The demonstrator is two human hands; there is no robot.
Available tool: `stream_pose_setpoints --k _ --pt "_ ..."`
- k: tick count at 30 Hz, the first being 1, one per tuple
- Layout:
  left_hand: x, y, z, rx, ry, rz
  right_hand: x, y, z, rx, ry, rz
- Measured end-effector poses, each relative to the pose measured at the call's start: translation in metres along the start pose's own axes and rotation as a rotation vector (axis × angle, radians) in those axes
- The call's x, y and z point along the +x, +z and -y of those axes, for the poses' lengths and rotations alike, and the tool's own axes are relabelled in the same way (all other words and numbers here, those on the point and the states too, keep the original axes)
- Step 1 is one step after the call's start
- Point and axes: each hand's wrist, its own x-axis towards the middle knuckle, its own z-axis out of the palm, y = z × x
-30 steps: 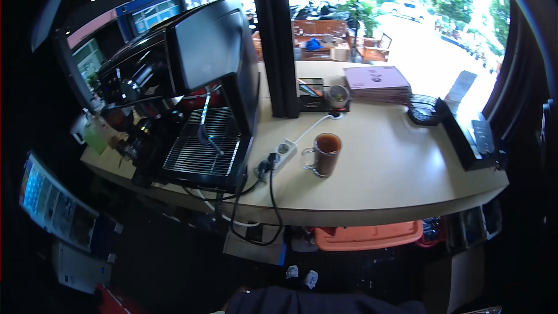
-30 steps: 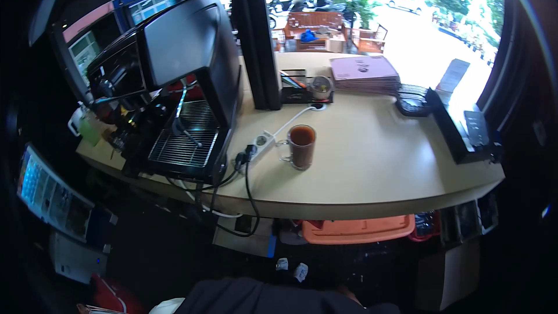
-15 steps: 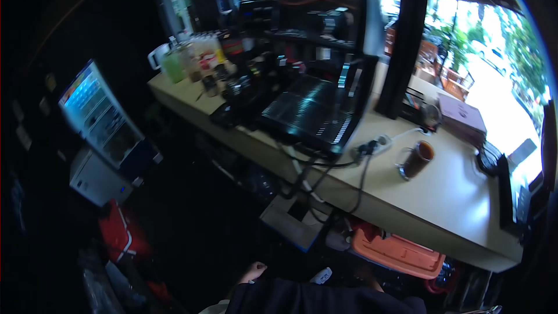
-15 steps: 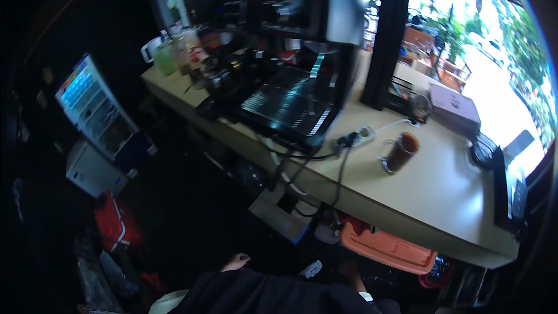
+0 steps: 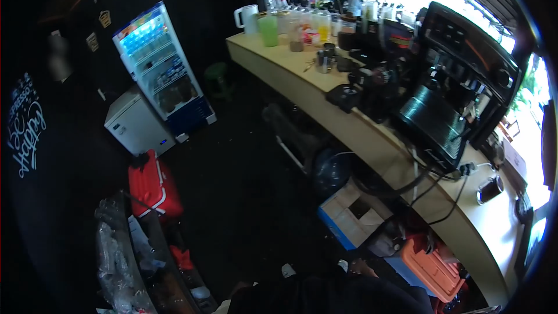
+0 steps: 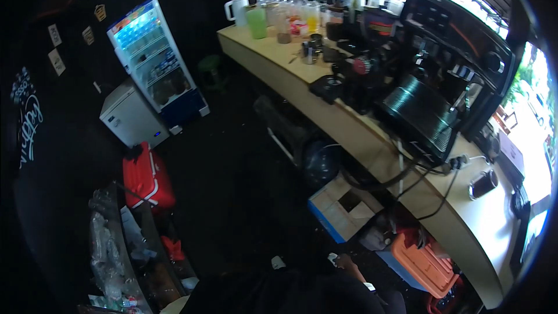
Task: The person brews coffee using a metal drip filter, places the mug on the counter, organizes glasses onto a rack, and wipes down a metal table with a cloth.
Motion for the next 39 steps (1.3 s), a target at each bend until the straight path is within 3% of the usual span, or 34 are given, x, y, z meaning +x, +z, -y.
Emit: stream_pose_setpoints --k 2,5,7,11,13,16,18,19,21,23,25,26,29,32,36,39 --pt "0.002 -0.013 0.01 -0.047 -0.047 -0.029 0.005 -0.003 0.043 0.109 0.038 0.057" --pt "0.024 -0.02 0.008 -0.127 -0.083 -0.051 0.038 -0.011 0.088 -0.016 -0.017 0.078" --pt "0.074 -0.01 0.015 -0.438 -0.106 0.031 0.054 -0.025 0.124 -0.052 -0.083 0.055" --pt "0.135 -0.029 -0.023 -0.373 -0.049 0.11 0.095 -0.046 0.168 -0.074 -0.085 0.04" --pt "0.169 -0.047 -0.057 -0.433 0.179 0.146 0.12 -0.057 0.193 -0.032 -0.072 0.059" --pt "0.223 -0.079 -0.119 -0.395 0.318 0.091 0.169 -0.054 0.192 -0.164 -0.035 0.164" --pt "0.249 -0.1 -0.168 -0.349 0.343 0.001 0.225 -0.05 0.179 -0.295 -0.573 -0.156" --pt "0.26 -0.112 -0.194 -0.311 0.358 -0.086 0.243 -0.06 0.186 -0.278 -0.561 -0.172" --pt "0.284 -0.136 -0.241 -0.257 0.476 -0.079 0.228 -0.096 0.235 0.067 -0.192 -0.206" --pt "0.315 -0.158 -0.309 -0.285 0.714 -0.148 0.226 -0.156 0.292 0.026 -0.175 -0.112" --pt "0.335 -0.176 -0.379 -0.4 0.907 -0.227 0.246 -0.19 0.329 0.003 -0.362 -0.326" --pt "0.339 -0.182 -0.413 -0.46 0.984 -0.25 0.26 -0.201 0.344 0.135 -0.437 -0.369" --pt "0.311 -0.204 -0.525 -0.562 1.007 -0.217 0.232 -0.27 0.436 0.505 -0.598 -0.404" --pt "0.308 -0.216 -0.614 -0.636 1.101 -0.121 0.194 -0.343 0.517 0.631 -0.619 -0.422" --pt "0.305 -0.243 -0.731 -0.635 1.324 -0.002 0.14 -0.423 0.588 0.819 -0.811 -0.66" --pt "0.305 -0.265 -0.807 -0.606 1.532 0.032 0.123 -0.467 0.606 0.858 -0.721 -0.896"
